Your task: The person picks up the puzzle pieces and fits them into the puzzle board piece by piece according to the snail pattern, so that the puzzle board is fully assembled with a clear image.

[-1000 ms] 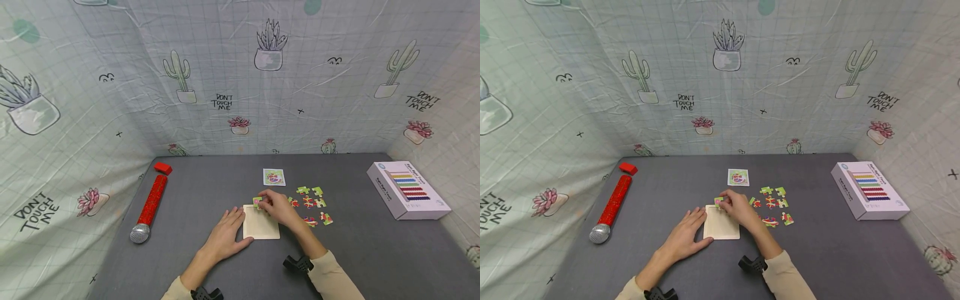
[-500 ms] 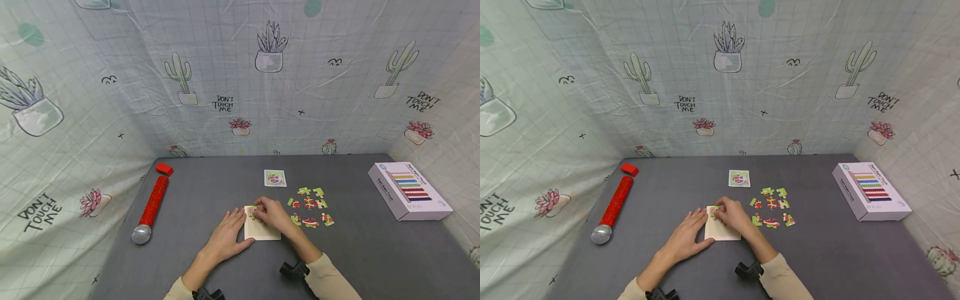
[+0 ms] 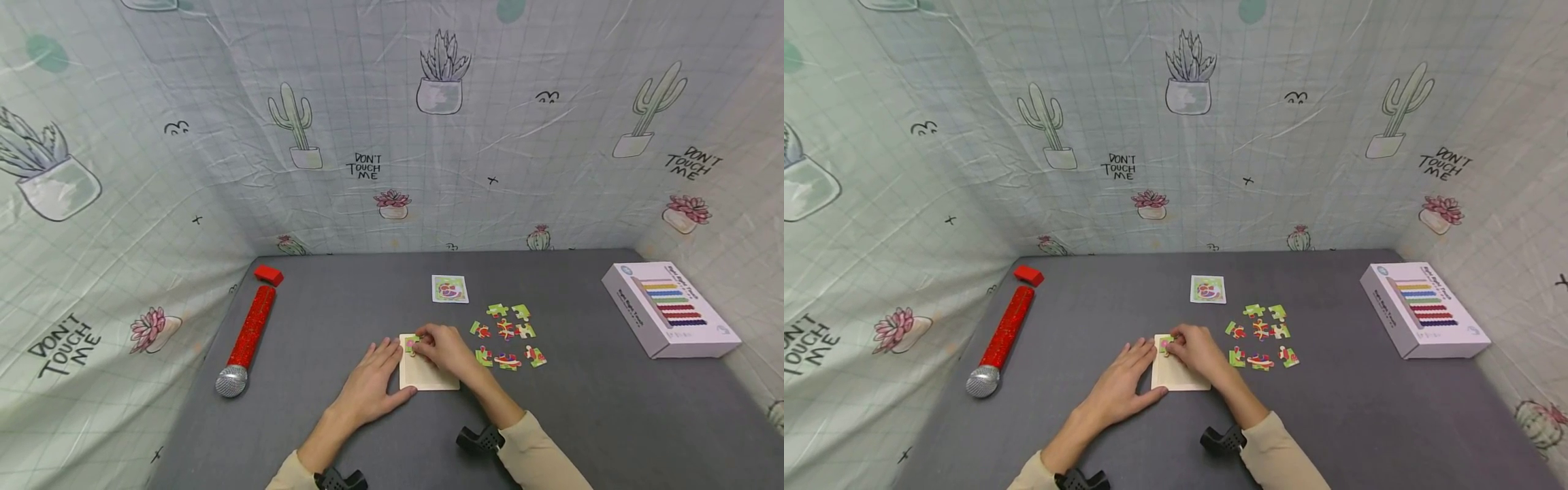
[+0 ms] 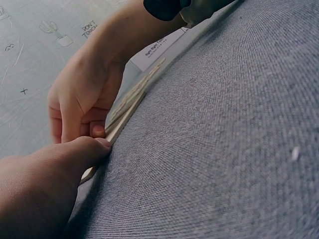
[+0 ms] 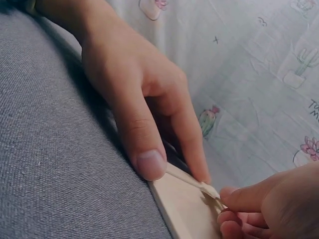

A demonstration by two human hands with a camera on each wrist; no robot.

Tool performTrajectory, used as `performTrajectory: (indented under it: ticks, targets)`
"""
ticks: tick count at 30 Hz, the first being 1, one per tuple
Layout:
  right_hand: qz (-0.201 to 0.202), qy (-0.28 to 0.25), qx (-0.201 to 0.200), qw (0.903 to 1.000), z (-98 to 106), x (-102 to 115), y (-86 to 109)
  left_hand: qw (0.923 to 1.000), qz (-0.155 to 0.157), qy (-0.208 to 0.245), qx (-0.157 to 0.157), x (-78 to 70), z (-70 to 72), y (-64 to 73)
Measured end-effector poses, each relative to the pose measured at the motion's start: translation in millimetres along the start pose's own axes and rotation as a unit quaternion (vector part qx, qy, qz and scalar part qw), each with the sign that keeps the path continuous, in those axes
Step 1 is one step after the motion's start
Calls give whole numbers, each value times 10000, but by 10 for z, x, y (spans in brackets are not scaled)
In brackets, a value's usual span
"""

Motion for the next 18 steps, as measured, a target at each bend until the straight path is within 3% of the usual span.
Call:
performTrajectory:
  ticks: [10, 18]
  targets:
    - [237, 182, 157, 9994, 18, 19, 1, 10000, 19, -1, -5, 1, 2, 2]
    - [385, 499, 8, 9980, -9, 17, -4, 10000, -16, -49, -29, -6, 8, -6]
Point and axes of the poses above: each hand's wrist, its own y-axis away from the middle knuckle, its own z-axis out of the back of the hand, x = y × z, the point moved 5 cm from there along -y, towards the middle knuckle
